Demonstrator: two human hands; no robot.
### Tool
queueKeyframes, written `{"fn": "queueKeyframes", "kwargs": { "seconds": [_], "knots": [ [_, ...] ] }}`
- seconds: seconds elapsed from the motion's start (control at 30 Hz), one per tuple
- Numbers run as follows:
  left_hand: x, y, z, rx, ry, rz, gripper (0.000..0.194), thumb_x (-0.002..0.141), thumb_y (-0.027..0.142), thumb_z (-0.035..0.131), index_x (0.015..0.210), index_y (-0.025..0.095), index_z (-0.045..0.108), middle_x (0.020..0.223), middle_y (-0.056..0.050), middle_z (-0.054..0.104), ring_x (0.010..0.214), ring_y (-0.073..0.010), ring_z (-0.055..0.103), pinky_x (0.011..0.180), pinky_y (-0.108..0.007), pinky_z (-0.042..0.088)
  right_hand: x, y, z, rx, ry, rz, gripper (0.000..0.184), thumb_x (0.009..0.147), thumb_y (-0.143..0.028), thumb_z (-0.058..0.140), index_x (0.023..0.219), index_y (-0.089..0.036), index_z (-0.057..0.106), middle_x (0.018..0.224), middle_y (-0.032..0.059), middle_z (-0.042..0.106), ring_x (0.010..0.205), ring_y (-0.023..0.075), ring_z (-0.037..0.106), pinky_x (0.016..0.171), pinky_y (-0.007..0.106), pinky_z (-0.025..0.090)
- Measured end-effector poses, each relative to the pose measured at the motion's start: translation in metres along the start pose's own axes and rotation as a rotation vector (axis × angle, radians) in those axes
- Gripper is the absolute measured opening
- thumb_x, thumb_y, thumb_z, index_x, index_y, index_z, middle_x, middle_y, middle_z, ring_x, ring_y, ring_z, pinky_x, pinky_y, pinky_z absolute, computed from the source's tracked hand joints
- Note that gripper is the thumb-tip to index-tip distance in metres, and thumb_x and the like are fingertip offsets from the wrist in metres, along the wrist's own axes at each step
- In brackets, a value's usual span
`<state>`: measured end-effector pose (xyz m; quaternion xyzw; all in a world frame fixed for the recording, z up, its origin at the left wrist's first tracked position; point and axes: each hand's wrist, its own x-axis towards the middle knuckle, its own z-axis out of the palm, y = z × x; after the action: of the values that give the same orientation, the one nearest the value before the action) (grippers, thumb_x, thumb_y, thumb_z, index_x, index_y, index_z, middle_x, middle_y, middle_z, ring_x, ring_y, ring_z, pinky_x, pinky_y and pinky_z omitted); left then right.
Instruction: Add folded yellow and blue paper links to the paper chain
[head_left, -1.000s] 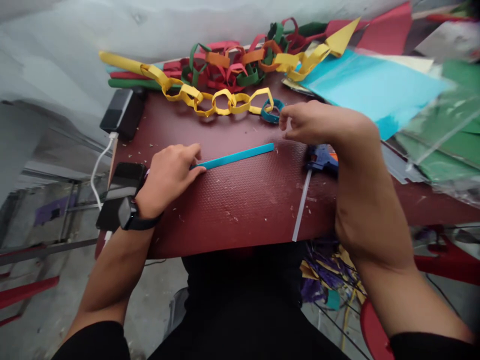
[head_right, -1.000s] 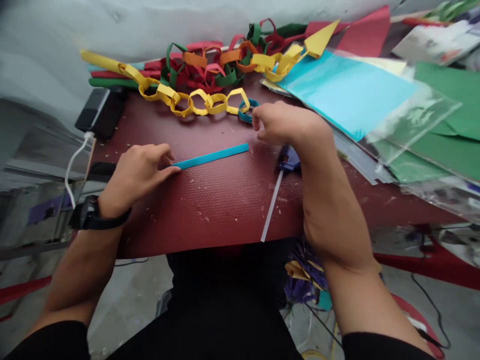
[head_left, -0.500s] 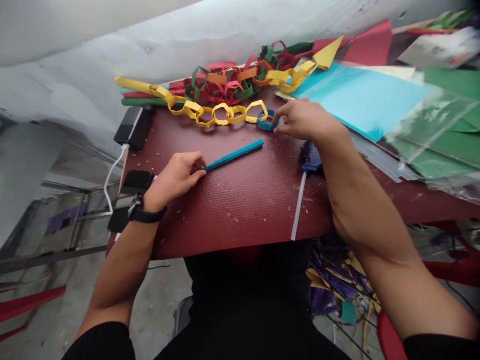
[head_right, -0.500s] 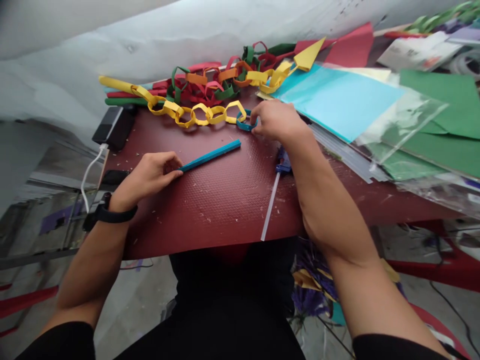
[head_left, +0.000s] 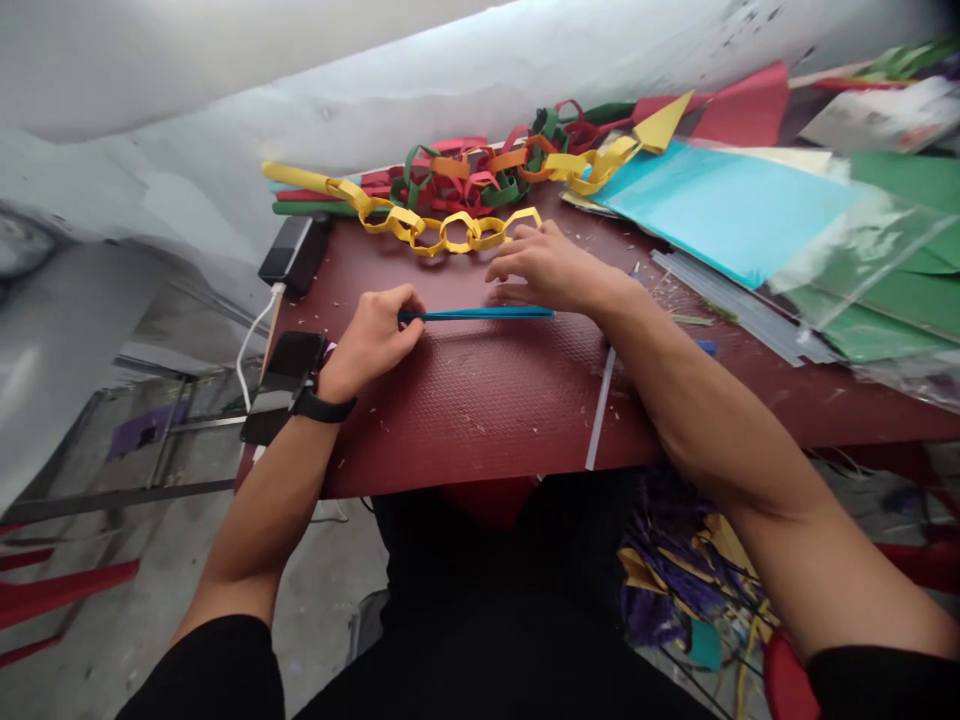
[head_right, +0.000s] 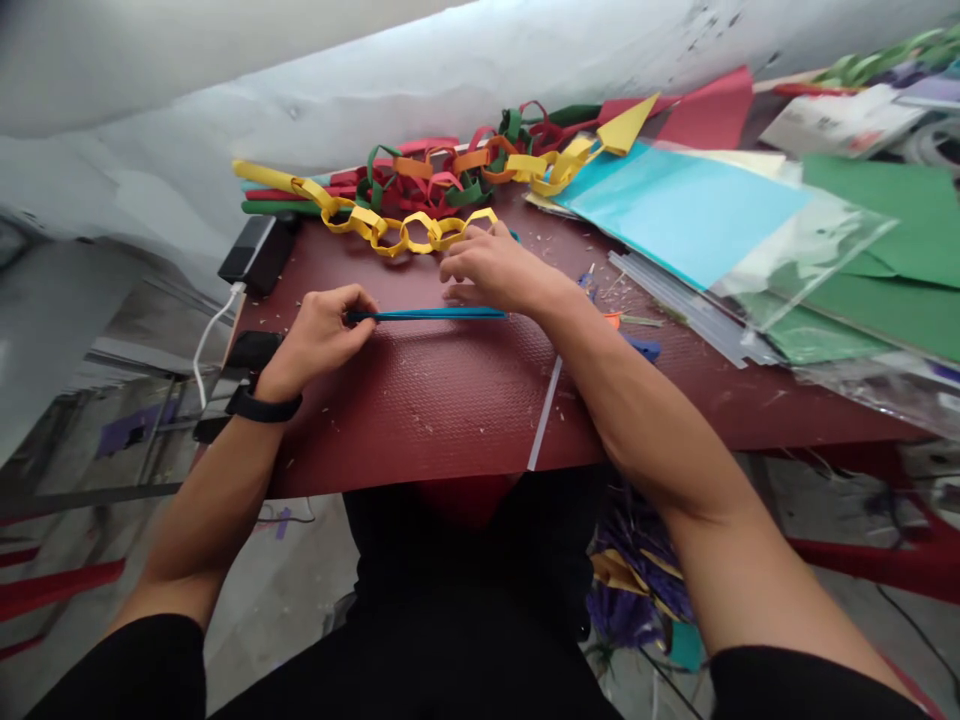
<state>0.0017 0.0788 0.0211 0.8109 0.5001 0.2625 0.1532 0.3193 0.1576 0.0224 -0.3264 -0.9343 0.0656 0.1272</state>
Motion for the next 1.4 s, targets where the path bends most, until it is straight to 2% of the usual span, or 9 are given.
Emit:
{"fn": "queueKeyframes", "kwargs": {
  "seconds": [0.1,0.23,0.43,0.57,0.77,0.93,1.07,1.23,1.4],
  "knots": [
    [-0.001,0.005,0.002,0.023,0.073,0.014,0.010,0.090,0.016,0.067,0.093,0.017,0.077,0.088,-0.006,0.082,0.076,-0.0174,0.069,0.073,-0.032,0.048,0.004,-0.010,0.004,0.006,0.030,-0.094,0.039,0.120,-0.049,0.059,0.109,-0.020,0.083,0.110,0.0106,0.083,0.106,0.0273,0.065,0.095,0.044,0.030],
    [-0.001,0.011,0.006,-0.016,0.127,0.074,0.010,0.091,0.015,0.068,0.095,0.017,0.077,0.090,-0.006,0.082,0.080,-0.0176,0.070,0.077,-0.032,0.050,0.011,-0.032,0.011,-0.083,0.071,-0.209,0.035,0.121,-0.048,0.059,0.118,-0.019,0.079,0.111,0.0099,0.083,0.105,0.0261,0.063,0.092,0.043,0.027],
    [0.000,0.018,0.011,-0.032,-0.024,0.119,0.009,0.104,0.021,0.072,0.099,0.017,0.079,0.093,-0.007,0.085,0.078,-0.0176,0.070,0.078,-0.032,0.048,0.018,-0.049,0.019,-0.161,0.045,-0.245,0.036,0.122,-0.025,0.048,0.098,-0.020,0.074,0.092,0.0059,0.077,0.094,0.0234,0.059,0.091,0.042,0.029],
    [0.001,0.018,0.009,-0.018,-0.051,0.091,0.010,0.104,0.019,0.074,0.096,0.017,0.079,0.085,-0.006,0.083,0.072,-0.0167,0.069,0.073,-0.032,0.046,0.015,-0.032,0.012,-0.152,0.022,-0.182,0.035,0.120,-0.030,0.052,0.095,-0.021,0.075,0.091,0.0068,0.078,0.094,0.0240,0.063,0.094,0.044,0.032],
    [0.002,0.011,0.004,-0.191,-0.033,-0.023,0.009,0.100,0.020,0.077,0.092,0.018,0.078,0.072,-0.003,0.080,0.065,-0.0143,0.073,0.069,-0.030,0.055,0.001,0.019,-0.005,-0.109,0.088,0.094,0.024,0.112,-0.036,0.062,0.102,-0.022,0.079,0.104,0.0129,0.082,0.101,0.0323,0.074,0.097,0.048,0.045],
    [0.003,0.007,0.010,-0.465,-0.073,-0.154,0.006,0.100,0.021,0.073,0.101,0.016,0.077,0.090,-0.009,0.086,0.074,-0.0175,0.086,0.069,-0.026,0.069,-0.008,0.045,-0.008,0.107,0.207,0.231,0.017,0.107,-0.033,0.069,0.103,-0.025,0.083,0.090,0.0070,0.079,0.087,0.0272,0.074,0.087,0.044,0.054],
    [0.005,0.003,0.008,-0.644,-0.093,-0.235,0.012,0.100,0.026,0.082,0.103,0.016,0.077,0.092,-0.010,0.086,0.083,-0.0208,0.090,0.078,-0.028,0.075,-0.009,0.048,-0.004,0.354,0.359,0.310,0.022,0.105,-0.046,0.077,0.095,-0.027,0.077,0.080,0.0042,0.074,0.075,0.0234,0.066,0.079,0.044,0.056],
    [0.004,0.005,-0.003,-0.818,-0.219,-0.262,0.027,0.097,0.033,0.091,0.110,0.016,0.075,0.095,-0.010,0.089,0.092,-0.0233,0.091,0.089,-0.033,0.078,-0.005,0.045,-0.004,0.681,0.492,0.334,0.048,0.097,-0.073,0.085,0.089,-0.030,0.064,0.076,0.0033,0.069,0.067,0.0214,0.061,0.065,0.041,0.053],
    [0.000,0.019,0.001,-0.846,-0.315,-0.239,0.040,0.093,0.039,0.098,0.113,0.016,0.072,0.101,-0.012,0.091,0.094,-0.0219,0.091,0.084,-0.028,0.074,-0.005,0.024,-0.011,0.683,0.388,0.253,0.062,0.095,-0.091,0.077,0.088,-0.030,0.069,0.074,0.0034,0.066,0.065,0.0198,0.054,0.061,0.040,0.046]
  ]
}}
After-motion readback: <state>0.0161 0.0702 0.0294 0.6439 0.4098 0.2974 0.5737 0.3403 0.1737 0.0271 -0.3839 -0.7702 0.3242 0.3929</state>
